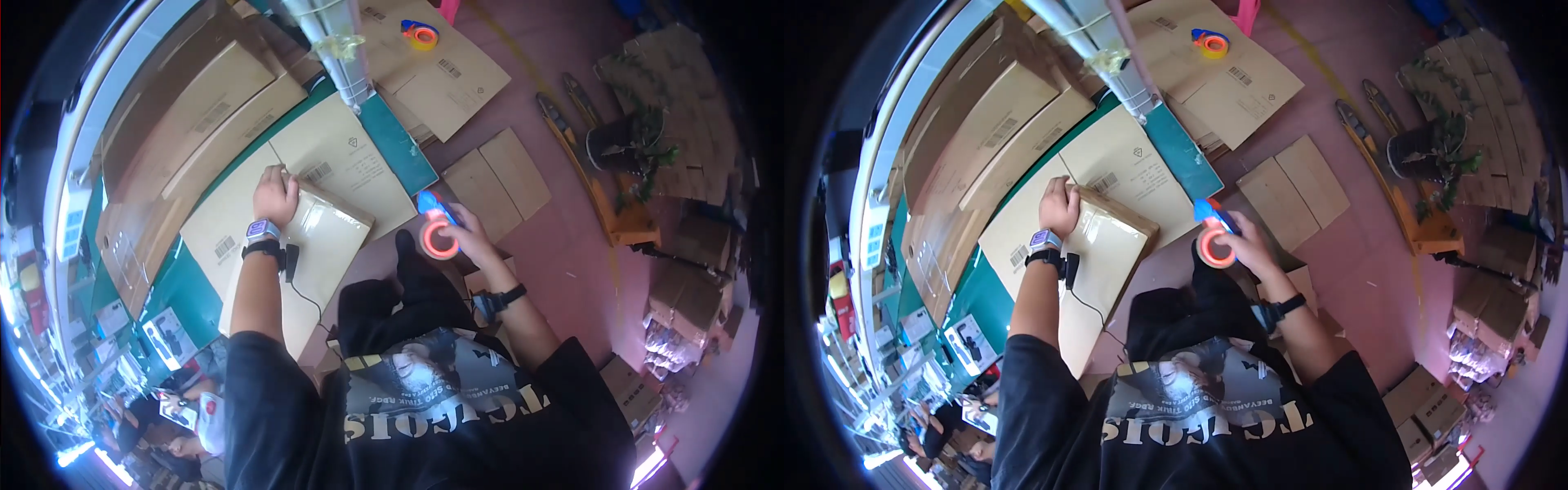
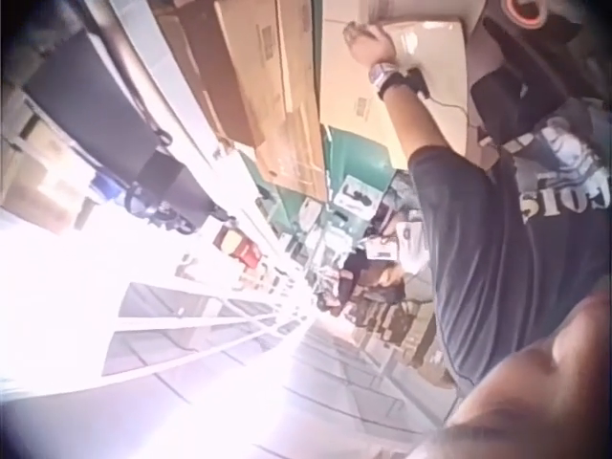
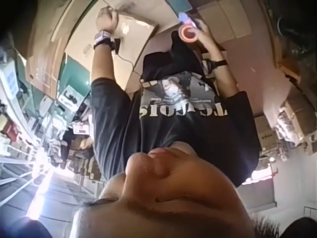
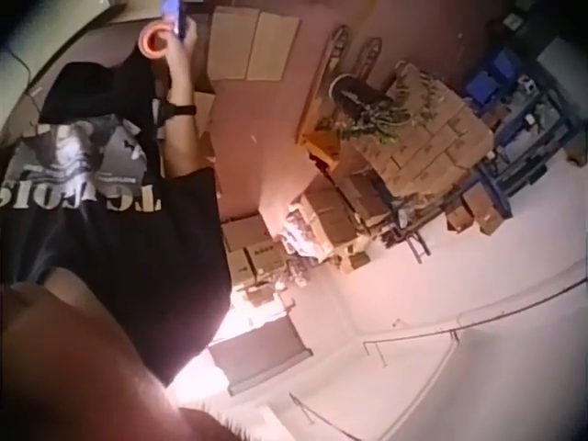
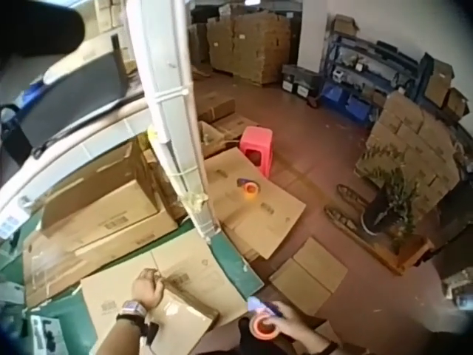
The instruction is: The person packs boxes by placing microphones inside, folding the flaps, and sealing them with a tape dispenser. They then move the sealed boxes to the floor, pick up a new cardboard box, and repeat the process of filling, folding, and taping.
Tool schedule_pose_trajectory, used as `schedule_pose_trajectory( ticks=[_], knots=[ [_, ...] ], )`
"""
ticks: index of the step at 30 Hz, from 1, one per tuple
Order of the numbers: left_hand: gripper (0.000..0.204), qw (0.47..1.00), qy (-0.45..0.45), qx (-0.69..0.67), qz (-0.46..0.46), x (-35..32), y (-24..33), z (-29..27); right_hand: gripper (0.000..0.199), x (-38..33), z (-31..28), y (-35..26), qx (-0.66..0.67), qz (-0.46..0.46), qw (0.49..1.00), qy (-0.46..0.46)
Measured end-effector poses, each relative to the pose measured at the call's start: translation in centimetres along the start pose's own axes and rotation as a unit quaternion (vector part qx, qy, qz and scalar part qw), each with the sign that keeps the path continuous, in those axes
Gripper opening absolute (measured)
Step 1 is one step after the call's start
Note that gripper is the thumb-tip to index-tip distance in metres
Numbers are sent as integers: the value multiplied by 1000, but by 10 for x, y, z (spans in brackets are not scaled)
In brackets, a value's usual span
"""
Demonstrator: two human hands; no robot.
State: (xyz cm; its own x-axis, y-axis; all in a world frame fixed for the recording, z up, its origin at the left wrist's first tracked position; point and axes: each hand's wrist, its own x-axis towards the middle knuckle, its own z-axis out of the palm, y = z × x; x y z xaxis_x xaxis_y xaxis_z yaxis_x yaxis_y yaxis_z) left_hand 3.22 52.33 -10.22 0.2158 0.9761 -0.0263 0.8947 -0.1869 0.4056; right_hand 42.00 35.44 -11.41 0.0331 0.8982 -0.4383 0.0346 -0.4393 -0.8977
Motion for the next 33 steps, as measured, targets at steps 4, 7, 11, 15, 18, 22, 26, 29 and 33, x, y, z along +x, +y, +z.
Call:
schedule_pose_trajectory(
  ticks=[4, 7, 11, 15, 18, 22, 26, 29, 33],
  knots=[
    [39, 996, 45, -40, -65, -3, -39, -13, 43, 40, 67, -29, 172, 148, 962, -155],
    [48, 995, 83, -29, -46, -15, -28, -7, 46, 40, 123, -72, 163, 80, 969, -166],
    [70, 993, 115, 9, -15, -48, -15, -30, 52, 35, 182, -91, 107, 39, 975, -190],
    [76, 997, 72, 39, 11, -111, -43, -61, 59, 35, 224, -82, -4, -35, 974, -223],
    [74, 999, 36, 37, -14, -202, -67, -79, 60, 22, 236, -88, -17, 25, 981, -192],
    [76, 969, 83, 67, -222, -321, -116, -115, 59, 9, 257, -84, -29, 7, 986, -162],
    [76, 876, 223, 132, -406, -375, -194, -135, 57, -12, 300, -82, -29, 4, 992, -124],
    [64, 825, 80, -230, -510, -343, -216, -170, 52, -21, 310, -69, 31, 9, 996, -85],
    [31, 936, 104, 140, -307, -414, -331, -87, 45, -16, 357, -83, -26, 36, 984, -175]
  ],
)
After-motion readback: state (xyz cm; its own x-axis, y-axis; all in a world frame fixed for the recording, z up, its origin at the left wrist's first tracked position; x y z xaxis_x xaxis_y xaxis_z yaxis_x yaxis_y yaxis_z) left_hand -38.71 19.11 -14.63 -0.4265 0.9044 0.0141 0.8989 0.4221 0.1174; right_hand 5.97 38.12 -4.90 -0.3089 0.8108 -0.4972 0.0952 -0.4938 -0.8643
